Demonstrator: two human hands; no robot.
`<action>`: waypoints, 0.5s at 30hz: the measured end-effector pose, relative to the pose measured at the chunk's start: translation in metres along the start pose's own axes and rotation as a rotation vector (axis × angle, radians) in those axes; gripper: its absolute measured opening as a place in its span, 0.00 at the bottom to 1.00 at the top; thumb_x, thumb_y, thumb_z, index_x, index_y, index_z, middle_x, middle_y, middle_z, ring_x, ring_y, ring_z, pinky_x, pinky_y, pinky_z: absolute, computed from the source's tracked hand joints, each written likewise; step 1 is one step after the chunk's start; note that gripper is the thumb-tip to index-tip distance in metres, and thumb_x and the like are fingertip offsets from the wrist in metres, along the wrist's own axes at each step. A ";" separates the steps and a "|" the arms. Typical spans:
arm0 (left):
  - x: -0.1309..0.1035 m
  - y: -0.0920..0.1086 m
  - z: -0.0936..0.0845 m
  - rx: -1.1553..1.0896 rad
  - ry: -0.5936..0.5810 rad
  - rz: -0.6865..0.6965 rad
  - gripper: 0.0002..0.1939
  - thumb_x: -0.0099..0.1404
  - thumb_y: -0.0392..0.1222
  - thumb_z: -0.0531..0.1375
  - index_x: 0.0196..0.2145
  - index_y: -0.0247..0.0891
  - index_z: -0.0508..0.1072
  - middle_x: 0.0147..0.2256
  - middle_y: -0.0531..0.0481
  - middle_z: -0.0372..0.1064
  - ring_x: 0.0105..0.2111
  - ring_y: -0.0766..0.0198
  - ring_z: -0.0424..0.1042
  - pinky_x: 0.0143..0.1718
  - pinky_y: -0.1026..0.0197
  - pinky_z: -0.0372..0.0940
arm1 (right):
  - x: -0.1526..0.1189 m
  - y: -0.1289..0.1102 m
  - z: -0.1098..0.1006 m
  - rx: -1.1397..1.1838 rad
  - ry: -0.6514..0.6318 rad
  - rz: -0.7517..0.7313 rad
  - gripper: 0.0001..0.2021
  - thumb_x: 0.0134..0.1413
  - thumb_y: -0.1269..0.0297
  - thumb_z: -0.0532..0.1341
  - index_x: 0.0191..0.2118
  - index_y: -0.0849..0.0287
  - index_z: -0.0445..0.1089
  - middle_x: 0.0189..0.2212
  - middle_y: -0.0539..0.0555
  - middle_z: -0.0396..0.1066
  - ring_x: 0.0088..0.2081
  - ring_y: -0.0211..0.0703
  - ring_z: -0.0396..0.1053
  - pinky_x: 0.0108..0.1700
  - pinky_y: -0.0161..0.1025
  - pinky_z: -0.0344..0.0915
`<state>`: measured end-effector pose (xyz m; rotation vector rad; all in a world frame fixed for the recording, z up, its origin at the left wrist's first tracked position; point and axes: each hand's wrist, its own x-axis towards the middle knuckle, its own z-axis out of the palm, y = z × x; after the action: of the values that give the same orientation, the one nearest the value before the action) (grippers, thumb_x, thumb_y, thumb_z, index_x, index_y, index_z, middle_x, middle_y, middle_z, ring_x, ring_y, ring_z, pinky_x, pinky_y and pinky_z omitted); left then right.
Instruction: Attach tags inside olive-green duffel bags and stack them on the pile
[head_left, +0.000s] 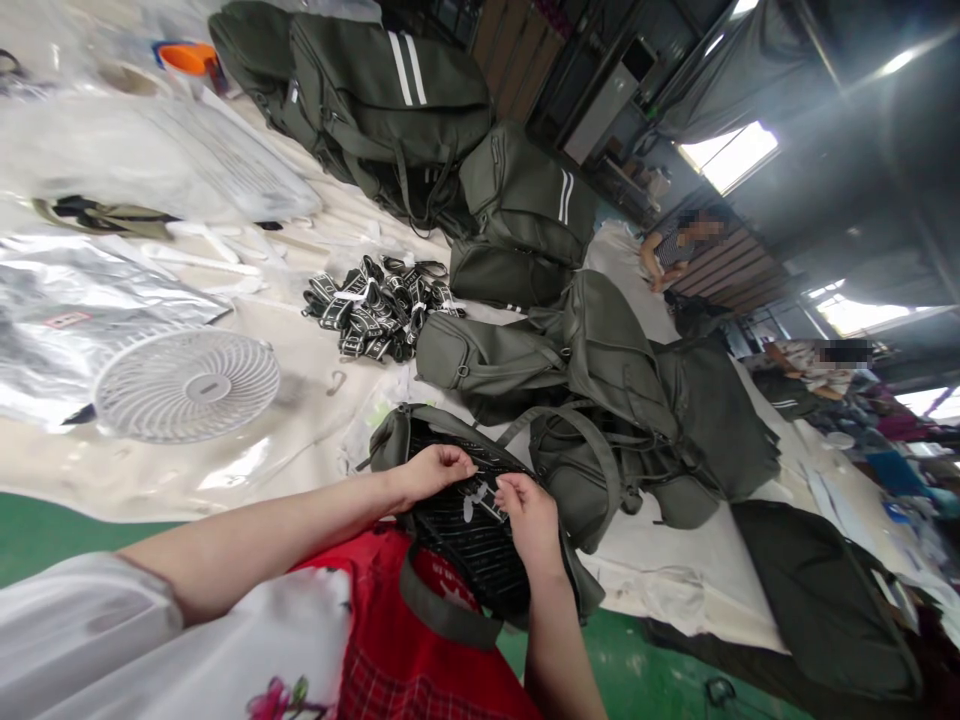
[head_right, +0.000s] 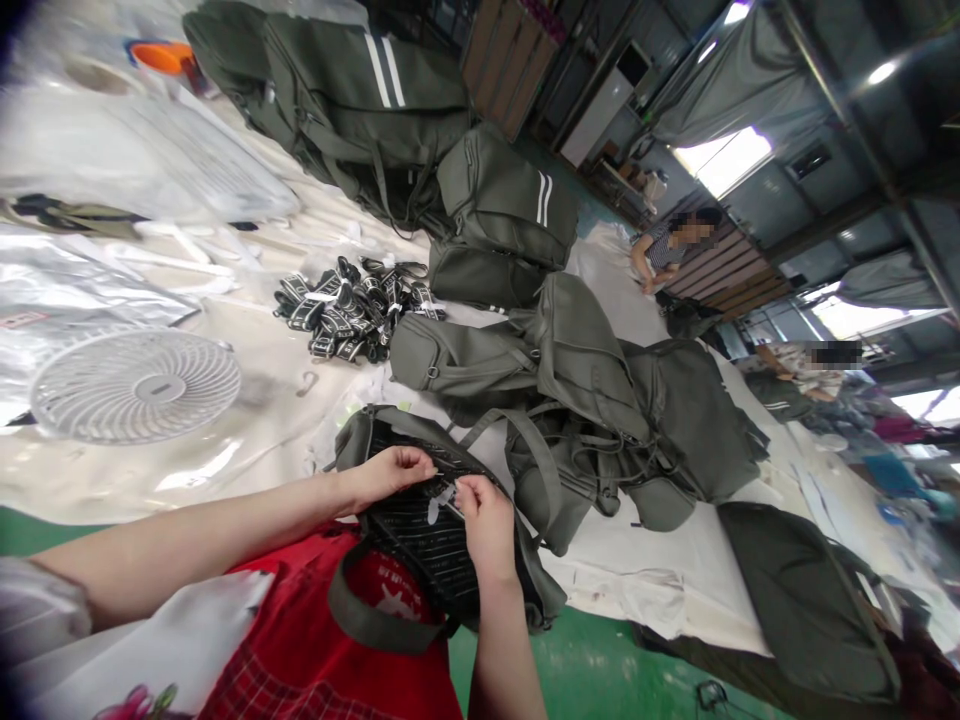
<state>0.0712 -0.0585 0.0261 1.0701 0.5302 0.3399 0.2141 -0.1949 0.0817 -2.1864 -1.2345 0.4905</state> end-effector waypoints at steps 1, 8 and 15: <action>0.000 -0.001 0.000 0.013 -0.009 0.015 0.27 0.47 0.62 0.68 0.27 0.33 0.72 0.23 0.56 0.61 0.24 0.70 0.55 0.28 0.65 0.51 | -0.001 -0.002 0.002 0.111 -0.038 0.026 0.11 0.59 0.56 0.57 0.38 0.56 0.74 0.30 0.53 0.78 0.33 0.45 0.76 0.38 0.39 0.73; -0.003 0.001 0.002 0.113 -0.086 0.107 0.25 0.51 0.63 0.66 0.26 0.34 0.71 0.22 0.55 0.61 0.25 0.69 0.57 0.29 0.65 0.54 | -0.003 -0.004 0.009 0.268 -0.112 0.031 0.10 0.57 0.61 0.59 0.41 0.54 0.75 0.36 0.54 0.79 0.38 0.47 0.77 0.43 0.44 0.74; -0.006 -0.007 -0.004 0.261 -0.186 0.101 0.24 0.53 0.61 0.64 0.27 0.35 0.72 0.23 0.54 0.64 0.25 0.68 0.60 0.29 0.65 0.57 | -0.004 -0.006 0.007 -0.023 -0.018 -0.224 0.09 0.58 0.65 0.59 0.35 0.52 0.78 0.41 0.55 0.76 0.43 0.46 0.73 0.48 0.42 0.69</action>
<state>0.0645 -0.0616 0.0199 1.3691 0.3608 0.2606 0.2041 -0.1940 0.0804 -2.0332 -1.4792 0.4058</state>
